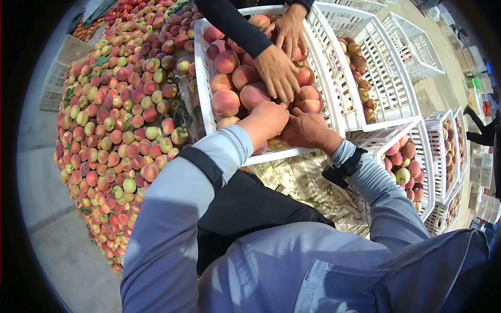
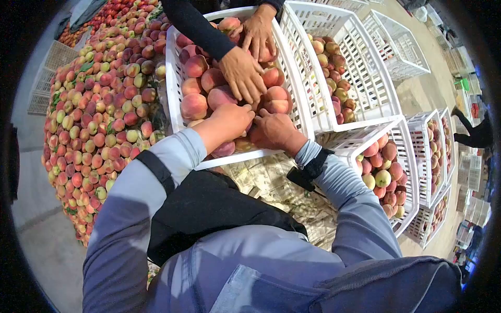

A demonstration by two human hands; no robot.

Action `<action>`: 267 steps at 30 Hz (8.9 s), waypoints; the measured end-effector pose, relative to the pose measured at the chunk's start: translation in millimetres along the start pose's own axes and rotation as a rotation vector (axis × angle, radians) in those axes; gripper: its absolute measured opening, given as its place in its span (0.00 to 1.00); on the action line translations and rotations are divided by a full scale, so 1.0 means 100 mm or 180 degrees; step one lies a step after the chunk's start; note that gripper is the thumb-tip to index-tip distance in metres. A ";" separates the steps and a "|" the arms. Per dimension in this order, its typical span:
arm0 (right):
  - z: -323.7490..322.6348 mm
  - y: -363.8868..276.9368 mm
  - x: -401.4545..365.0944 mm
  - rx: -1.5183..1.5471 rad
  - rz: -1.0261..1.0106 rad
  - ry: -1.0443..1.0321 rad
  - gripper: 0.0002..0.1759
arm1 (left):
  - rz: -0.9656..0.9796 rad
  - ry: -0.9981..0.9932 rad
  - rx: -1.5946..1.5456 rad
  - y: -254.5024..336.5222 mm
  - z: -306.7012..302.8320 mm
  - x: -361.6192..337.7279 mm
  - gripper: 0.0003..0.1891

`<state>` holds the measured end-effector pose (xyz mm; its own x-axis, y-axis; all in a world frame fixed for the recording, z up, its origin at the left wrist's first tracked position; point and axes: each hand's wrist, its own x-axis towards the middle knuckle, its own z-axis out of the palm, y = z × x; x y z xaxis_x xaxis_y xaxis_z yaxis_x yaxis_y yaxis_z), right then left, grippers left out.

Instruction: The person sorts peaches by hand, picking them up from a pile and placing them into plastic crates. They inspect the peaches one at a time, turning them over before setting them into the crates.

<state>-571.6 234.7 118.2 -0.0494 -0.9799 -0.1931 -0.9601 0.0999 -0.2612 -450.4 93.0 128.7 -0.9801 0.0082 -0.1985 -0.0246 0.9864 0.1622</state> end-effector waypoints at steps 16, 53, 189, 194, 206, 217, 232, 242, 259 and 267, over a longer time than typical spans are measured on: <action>-0.18 0.08 -0.28 0.1094 0.0386 0.0517 0.38 | -0.0002 -0.0222 -0.0400 -0.07 -0.13 -0.06 0.26; -0.11 -0.02 -0.58 0.0027 0.0665 0.1744 0.07 | 0.0134 0.0033 -0.0512 0.21 0.02 -0.20 0.29; -0.01 -0.66 -0.18 0.0408 0.1291 0.1273 0.26 | -0.1991 0.2686 -0.6343 -0.47 -0.37 -3.62 0.39; -0.09 -0.70 -0.21 0.0520 0.1107 0.1287 0.32 | -0.2199 0.3037 -0.6566 -0.42 -0.14 -3.60 0.33; -0.25 -1.09 0.15 0.1037 -0.0029 0.1394 0.48 | -0.2496 0.2612 -0.6002 -0.35 -0.14 -3.52 0.34; -0.32 -1.15 -0.13 0.2680 0.0290 0.2058 0.36 | -0.2679 0.2750 -0.5791 -0.22 -0.25 -3.49 0.31; 0.01 -0.27 -0.57 0.1689 0.1513 0.2647 0.39 | -0.2746 0.2795 -0.5808 -0.27 -0.19 -3.47 0.29; 0.00 -0.33 -0.58 0.1595 0.1655 0.2455 0.39 | -0.2800 0.2864 -0.5819 -0.26 -0.23 -3.40 0.27; 0.06 -0.31 -0.53 0.1209 0.1614 0.2452 0.40 | -0.2799 0.2805 -0.5873 -0.28 -0.20 -3.37 0.26; 0.04 -0.32 -0.53 0.1126 0.1621 0.2408 0.40 | -0.2781 0.2816 -0.5893 -0.28 -0.22 -3.37 0.25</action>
<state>-536.6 284.5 132.8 -0.7173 -0.6448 0.2639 -0.6430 0.4669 -0.6071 -123.6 59.2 212.3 -0.4264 -0.7907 -0.4393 0.0470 -0.5043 0.8622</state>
